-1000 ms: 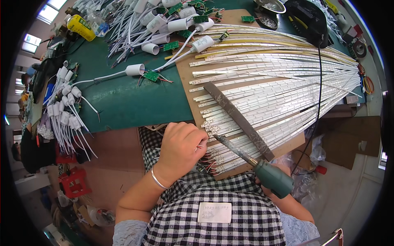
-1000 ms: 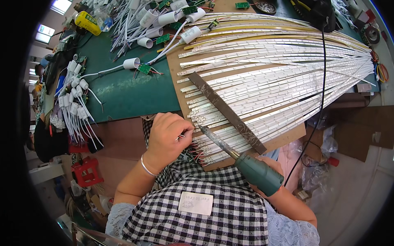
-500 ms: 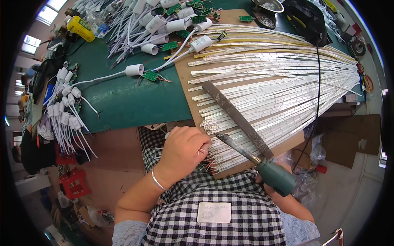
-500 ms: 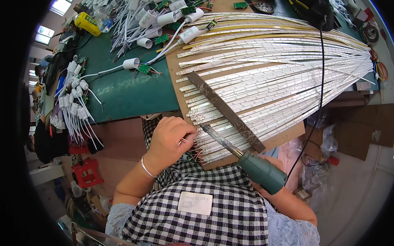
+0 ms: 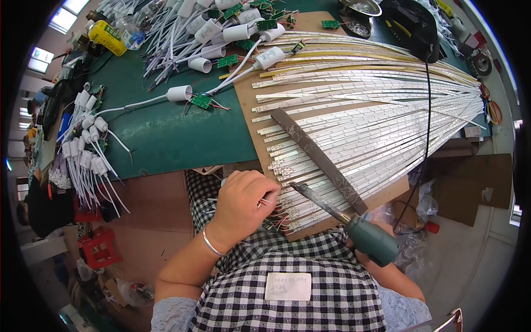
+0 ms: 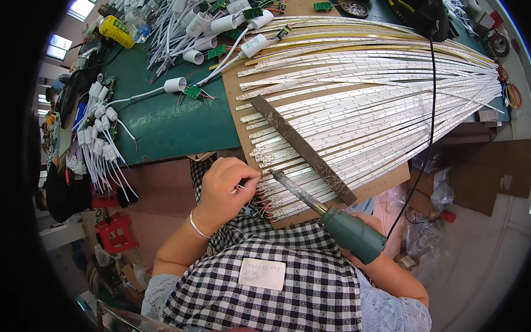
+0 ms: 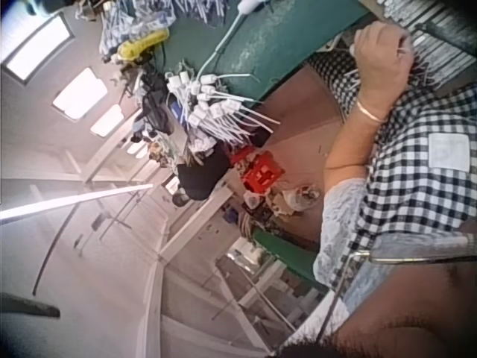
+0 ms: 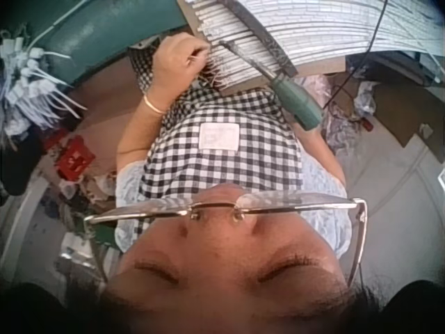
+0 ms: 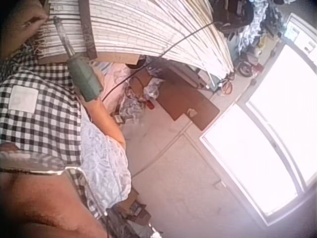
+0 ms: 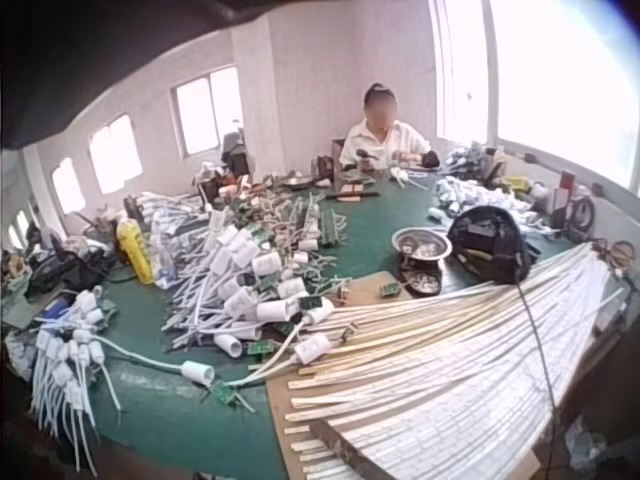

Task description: The person uses a soldering iron to attach wires to a circuit board. They repeatedly pick up a white cylindrical component with wires, position it on a wooden jig, and solder the connections. The person works continuously on a green workbench in a workshop environment.

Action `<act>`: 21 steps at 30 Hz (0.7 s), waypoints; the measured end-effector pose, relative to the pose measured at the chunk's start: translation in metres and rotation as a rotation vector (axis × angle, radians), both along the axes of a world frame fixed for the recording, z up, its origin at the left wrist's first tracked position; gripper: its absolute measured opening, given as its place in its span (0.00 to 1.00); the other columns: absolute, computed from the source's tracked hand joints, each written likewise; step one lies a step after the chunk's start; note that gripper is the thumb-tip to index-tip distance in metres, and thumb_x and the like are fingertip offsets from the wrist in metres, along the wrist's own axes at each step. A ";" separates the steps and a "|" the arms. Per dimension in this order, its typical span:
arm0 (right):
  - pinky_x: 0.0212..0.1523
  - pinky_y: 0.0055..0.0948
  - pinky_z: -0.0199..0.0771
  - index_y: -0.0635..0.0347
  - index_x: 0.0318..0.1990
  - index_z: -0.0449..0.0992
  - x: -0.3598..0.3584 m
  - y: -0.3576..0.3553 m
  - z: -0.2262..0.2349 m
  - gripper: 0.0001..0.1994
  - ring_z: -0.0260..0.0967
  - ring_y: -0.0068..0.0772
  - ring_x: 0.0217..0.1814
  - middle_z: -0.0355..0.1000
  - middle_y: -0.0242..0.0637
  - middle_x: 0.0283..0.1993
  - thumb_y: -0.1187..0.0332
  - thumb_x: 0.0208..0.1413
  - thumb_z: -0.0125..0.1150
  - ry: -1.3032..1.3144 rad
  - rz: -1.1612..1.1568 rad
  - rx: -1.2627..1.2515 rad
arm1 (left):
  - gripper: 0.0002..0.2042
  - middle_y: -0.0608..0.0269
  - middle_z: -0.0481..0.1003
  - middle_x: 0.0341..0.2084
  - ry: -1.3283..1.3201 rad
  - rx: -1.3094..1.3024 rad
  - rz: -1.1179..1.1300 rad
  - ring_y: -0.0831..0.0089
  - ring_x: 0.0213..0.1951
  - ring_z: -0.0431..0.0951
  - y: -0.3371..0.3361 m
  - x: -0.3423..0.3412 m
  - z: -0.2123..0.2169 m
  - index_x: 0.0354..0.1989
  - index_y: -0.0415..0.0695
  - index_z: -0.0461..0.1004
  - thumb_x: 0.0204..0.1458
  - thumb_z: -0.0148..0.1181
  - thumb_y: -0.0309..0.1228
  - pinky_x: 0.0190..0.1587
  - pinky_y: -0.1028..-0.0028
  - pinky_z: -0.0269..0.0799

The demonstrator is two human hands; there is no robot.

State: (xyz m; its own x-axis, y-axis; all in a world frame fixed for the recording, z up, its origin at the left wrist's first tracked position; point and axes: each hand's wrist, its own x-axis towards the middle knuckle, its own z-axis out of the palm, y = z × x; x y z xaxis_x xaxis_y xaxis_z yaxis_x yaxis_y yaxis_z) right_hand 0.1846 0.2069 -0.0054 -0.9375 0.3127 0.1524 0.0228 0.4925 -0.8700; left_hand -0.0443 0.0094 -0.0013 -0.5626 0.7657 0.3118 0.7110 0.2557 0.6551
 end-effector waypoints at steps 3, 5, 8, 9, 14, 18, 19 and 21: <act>0.27 0.24 0.75 0.61 0.29 0.76 0.001 -0.001 -0.002 0.18 0.74 0.28 0.23 0.75 0.32 0.21 0.54 0.59 0.56 -0.006 -0.018 -0.022 | 0.07 0.61 0.76 0.25 -0.032 0.011 -0.001 0.63 0.28 0.75 -0.001 0.000 0.000 0.29 0.43 0.76 0.41 0.65 0.20 0.34 0.67 0.68; 0.27 0.24 0.75 0.62 0.29 0.76 0.001 -0.003 -0.001 0.18 0.74 0.28 0.22 0.75 0.32 0.21 0.54 0.59 0.56 -0.016 -0.033 -0.043 | 0.07 0.61 0.76 0.25 -0.039 0.011 0.000 0.62 0.29 0.75 0.000 -0.001 0.001 0.29 0.43 0.76 0.41 0.65 0.20 0.34 0.67 0.69; 0.31 0.27 0.73 0.62 0.34 0.76 0.005 -0.002 -0.001 0.14 0.73 0.31 0.27 0.74 0.34 0.27 0.58 0.57 0.58 -0.060 0.002 -0.048 | 0.07 0.60 0.75 0.25 -0.021 -0.014 -0.012 0.62 0.29 0.75 0.001 -0.002 0.001 0.29 0.43 0.76 0.41 0.65 0.21 0.34 0.66 0.69; 0.35 0.29 0.72 0.63 0.39 0.76 0.014 0.003 -0.004 0.12 0.73 0.35 0.32 0.74 0.36 0.33 0.62 0.55 0.60 -0.093 0.054 -0.039 | 0.07 0.60 0.75 0.25 -0.008 -0.020 -0.009 0.61 0.29 0.75 0.002 -0.002 0.001 0.29 0.43 0.76 0.41 0.65 0.21 0.34 0.66 0.69; 0.40 0.31 0.70 0.63 0.44 0.75 0.016 0.005 -0.008 0.14 0.73 0.37 0.38 0.74 0.38 0.40 0.66 0.53 0.62 -0.095 0.125 -0.051 | 0.06 0.60 0.75 0.25 0.030 -0.059 -0.028 0.61 0.29 0.75 0.003 -0.003 0.002 0.29 0.42 0.76 0.41 0.64 0.21 0.34 0.66 0.69; 0.40 0.30 0.70 0.64 0.44 0.75 0.014 0.005 -0.008 0.14 0.73 0.36 0.37 0.74 0.37 0.39 0.67 0.53 0.63 -0.080 0.141 -0.061 | 0.06 0.60 0.75 0.25 0.018 -0.055 -0.026 0.61 0.29 0.75 0.003 -0.003 0.001 0.29 0.42 0.76 0.41 0.64 0.21 0.34 0.66 0.69; 0.39 0.29 0.71 0.64 0.44 0.75 0.013 0.004 -0.008 0.14 0.73 0.35 0.37 0.74 0.37 0.39 0.67 0.53 0.63 -0.084 0.138 -0.094 | 0.06 0.60 0.75 0.25 0.017 -0.050 -0.024 0.61 0.29 0.74 0.003 -0.003 0.001 0.29 0.42 0.76 0.41 0.64 0.21 0.34 0.66 0.69; 0.39 0.28 0.71 0.64 0.44 0.74 0.014 0.002 -0.010 0.14 0.74 0.33 0.37 0.74 0.37 0.38 0.67 0.53 0.64 -0.087 0.121 -0.164 | 0.06 0.60 0.74 0.25 0.019 -0.048 -0.023 0.61 0.29 0.74 0.003 -0.003 0.001 0.29 0.42 0.76 0.41 0.64 0.21 0.34 0.66 0.69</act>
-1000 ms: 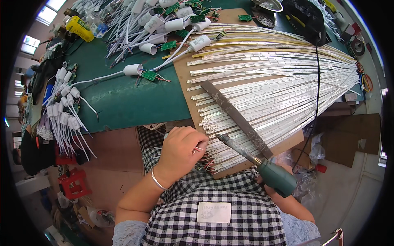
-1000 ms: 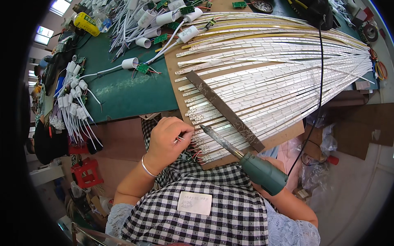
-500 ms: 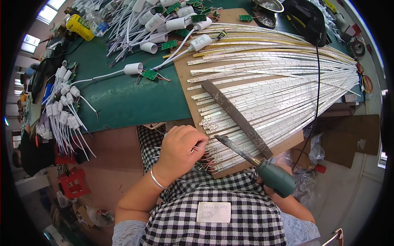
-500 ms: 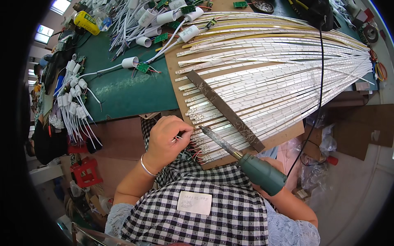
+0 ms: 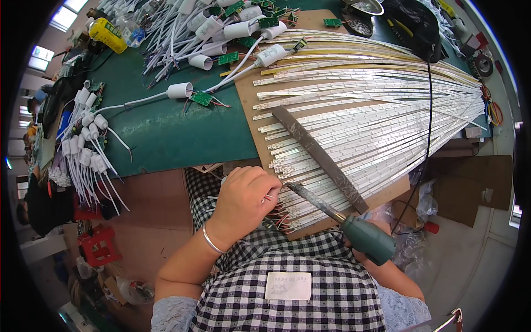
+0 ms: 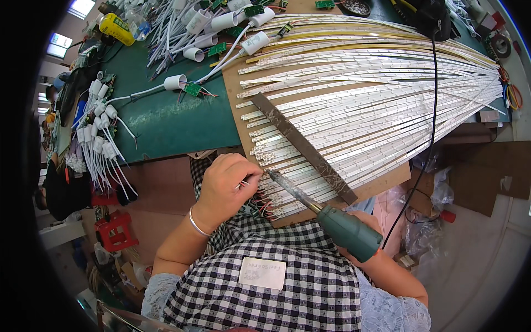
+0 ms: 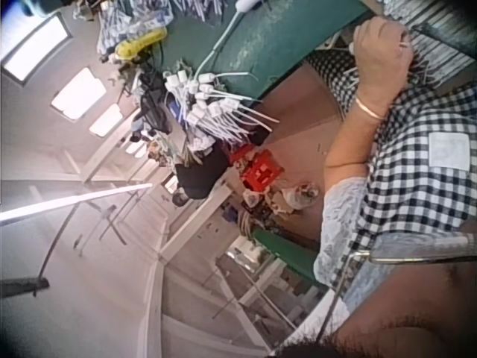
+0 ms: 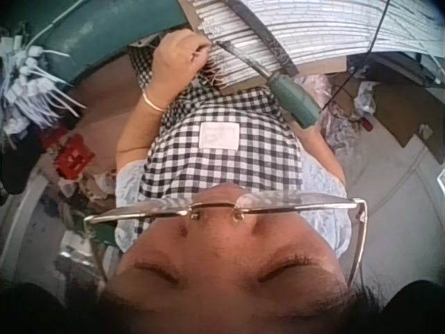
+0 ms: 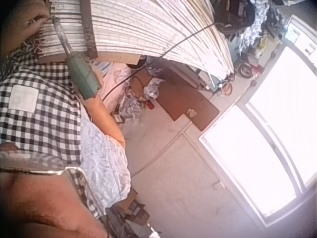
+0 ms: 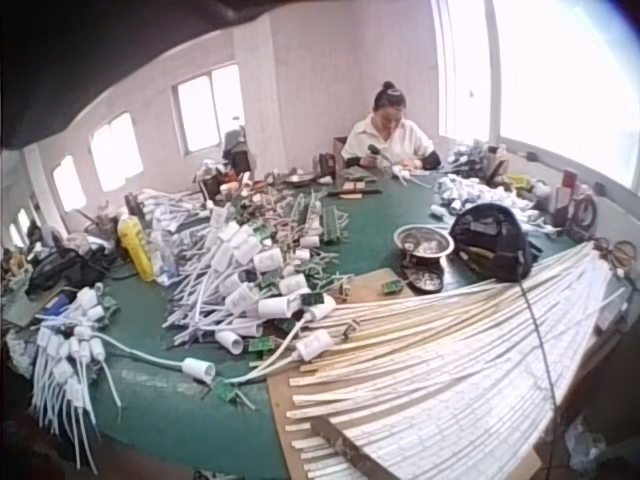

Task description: The person uses a soldering iron to attach wires to a circuit board. They repeatedly pick up a white cylindrical component with wires, position it on a wooden jig, and solder the connections. The person works continuously on a green workbench in a workshop environment.

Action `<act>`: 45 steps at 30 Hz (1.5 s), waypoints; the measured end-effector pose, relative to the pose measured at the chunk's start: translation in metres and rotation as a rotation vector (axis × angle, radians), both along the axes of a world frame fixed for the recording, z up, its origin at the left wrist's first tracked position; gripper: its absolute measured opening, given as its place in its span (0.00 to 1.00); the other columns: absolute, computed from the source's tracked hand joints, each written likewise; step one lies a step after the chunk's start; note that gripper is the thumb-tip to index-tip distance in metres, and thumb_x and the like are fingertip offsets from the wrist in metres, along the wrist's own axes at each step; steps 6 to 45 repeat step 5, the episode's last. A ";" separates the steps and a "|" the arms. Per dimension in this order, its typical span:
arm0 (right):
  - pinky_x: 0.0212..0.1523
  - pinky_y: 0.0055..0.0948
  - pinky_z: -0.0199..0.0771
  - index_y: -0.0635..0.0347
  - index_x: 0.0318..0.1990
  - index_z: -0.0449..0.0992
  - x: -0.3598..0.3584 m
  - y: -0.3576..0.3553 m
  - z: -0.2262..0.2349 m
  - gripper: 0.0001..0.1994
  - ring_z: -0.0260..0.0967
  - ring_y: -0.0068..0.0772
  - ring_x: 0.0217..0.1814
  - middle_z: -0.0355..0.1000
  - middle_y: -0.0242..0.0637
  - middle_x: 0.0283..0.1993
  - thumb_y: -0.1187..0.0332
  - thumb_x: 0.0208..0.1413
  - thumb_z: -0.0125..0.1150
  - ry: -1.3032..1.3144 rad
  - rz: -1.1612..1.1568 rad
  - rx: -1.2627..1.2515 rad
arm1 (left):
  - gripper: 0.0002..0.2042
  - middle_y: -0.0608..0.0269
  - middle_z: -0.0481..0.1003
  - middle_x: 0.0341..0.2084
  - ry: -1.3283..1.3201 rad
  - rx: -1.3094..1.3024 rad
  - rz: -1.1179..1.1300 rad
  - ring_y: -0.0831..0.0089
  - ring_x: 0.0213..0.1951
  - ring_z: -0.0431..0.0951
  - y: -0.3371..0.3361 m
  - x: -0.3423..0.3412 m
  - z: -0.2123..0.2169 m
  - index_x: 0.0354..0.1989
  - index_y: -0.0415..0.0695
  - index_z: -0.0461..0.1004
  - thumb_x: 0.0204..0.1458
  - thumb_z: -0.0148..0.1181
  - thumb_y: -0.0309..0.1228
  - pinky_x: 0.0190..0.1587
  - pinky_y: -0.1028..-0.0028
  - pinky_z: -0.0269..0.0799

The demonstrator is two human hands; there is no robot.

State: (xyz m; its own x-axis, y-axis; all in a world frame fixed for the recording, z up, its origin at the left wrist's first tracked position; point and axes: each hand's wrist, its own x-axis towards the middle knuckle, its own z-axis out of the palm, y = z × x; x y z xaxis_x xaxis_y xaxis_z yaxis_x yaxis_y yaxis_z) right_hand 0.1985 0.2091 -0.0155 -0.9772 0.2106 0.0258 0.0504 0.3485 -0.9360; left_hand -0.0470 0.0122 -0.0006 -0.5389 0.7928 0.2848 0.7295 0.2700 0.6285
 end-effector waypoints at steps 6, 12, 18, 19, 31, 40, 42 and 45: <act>0.39 0.26 0.72 0.65 0.45 0.74 -0.002 -0.001 -0.001 0.15 0.75 0.31 0.37 0.74 0.36 0.38 0.66 0.53 0.64 -0.011 -0.001 -0.080 | 0.06 0.60 0.75 0.25 0.010 -0.004 -0.001 0.61 0.29 0.75 0.000 0.000 0.000 0.29 0.43 0.76 0.41 0.64 0.21 0.35 0.66 0.70; 0.39 0.26 0.72 0.65 0.45 0.74 -0.002 -0.001 -0.001 0.15 0.75 0.31 0.37 0.74 0.36 0.38 0.66 0.53 0.64 -0.011 -0.001 -0.080 | 0.06 0.60 0.75 0.25 0.010 -0.004 -0.001 0.61 0.29 0.75 0.000 0.000 0.000 0.29 0.43 0.76 0.41 0.64 0.21 0.35 0.66 0.70; 0.39 0.26 0.72 0.65 0.45 0.74 -0.002 -0.001 -0.001 0.15 0.75 0.31 0.37 0.74 0.36 0.38 0.66 0.53 0.64 -0.011 -0.001 -0.080 | 0.06 0.60 0.75 0.25 0.010 -0.004 -0.001 0.61 0.29 0.75 0.000 0.000 0.000 0.29 0.43 0.76 0.41 0.64 0.21 0.35 0.66 0.70; 0.39 0.26 0.72 0.65 0.45 0.74 -0.002 -0.001 -0.001 0.15 0.75 0.31 0.37 0.74 0.36 0.38 0.66 0.53 0.64 -0.011 -0.001 -0.080 | 0.06 0.60 0.75 0.25 0.010 -0.004 -0.001 0.61 0.29 0.75 0.000 0.000 0.000 0.29 0.43 0.76 0.41 0.64 0.21 0.35 0.66 0.70; 0.39 0.26 0.72 0.65 0.45 0.74 -0.002 -0.001 -0.001 0.15 0.75 0.31 0.37 0.74 0.36 0.38 0.66 0.53 0.64 -0.011 -0.001 -0.080 | 0.06 0.60 0.75 0.25 0.010 -0.004 -0.001 0.61 0.29 0.75 0.000 0.000 0.000 0.29 0.43 0.76 0.41 0.64 0.21 0.35 0.66 0.70; 0.39 0.26 0.72 0.65 0.45 0.74 -0.002 -0.001 -0.001 0.15 0.75 0.31 0.37 0.74 0.36 0.38 0.66 0.53 0.64 -0.011 -0.001 -0.080 | 0.06 0.60 0.75 0.25 0.010 -0.004 -0.001 0.61 0.29 0.75 0.000 0.000 0.000 0.29 0.43 0.76 0.41 0.64 0.21 0.35 0.66 0.70; 0.39 0.26 0.72 0.65 0.45 0.74 -0.002 -0.001 -0.001 0.15 0.75 0.31 0.37 0.74 0.36 0.38 0.66 0.53 0.64 -0.011 -0.001 -0.080 | 0.06 0.60 0.75 0.25 0.010 -0.004 -0.001 0.61 0.29 0.75 0.000 0.000 0.000 0.29 0.43 0.76 0.41 0.64 0.21 0.35 0.66 0.70; 0.39 0.26 0.72 0.65 0.45 0.74 -0.002 -0.001 -0.001 0.15 0.75 0.31 0.37 0.74 0.36 0.38 0.66 0.53 0.64 -0.011 -0.001 -0.080 | 0.06 0.60 0.75 0.25 0.010 -0.004 -0.001 0.61 0.29 0.75 0.000 0.000 0.000 0.29 0.43 0.76 0.41 0.64 0.21 0.35 0.66 0.70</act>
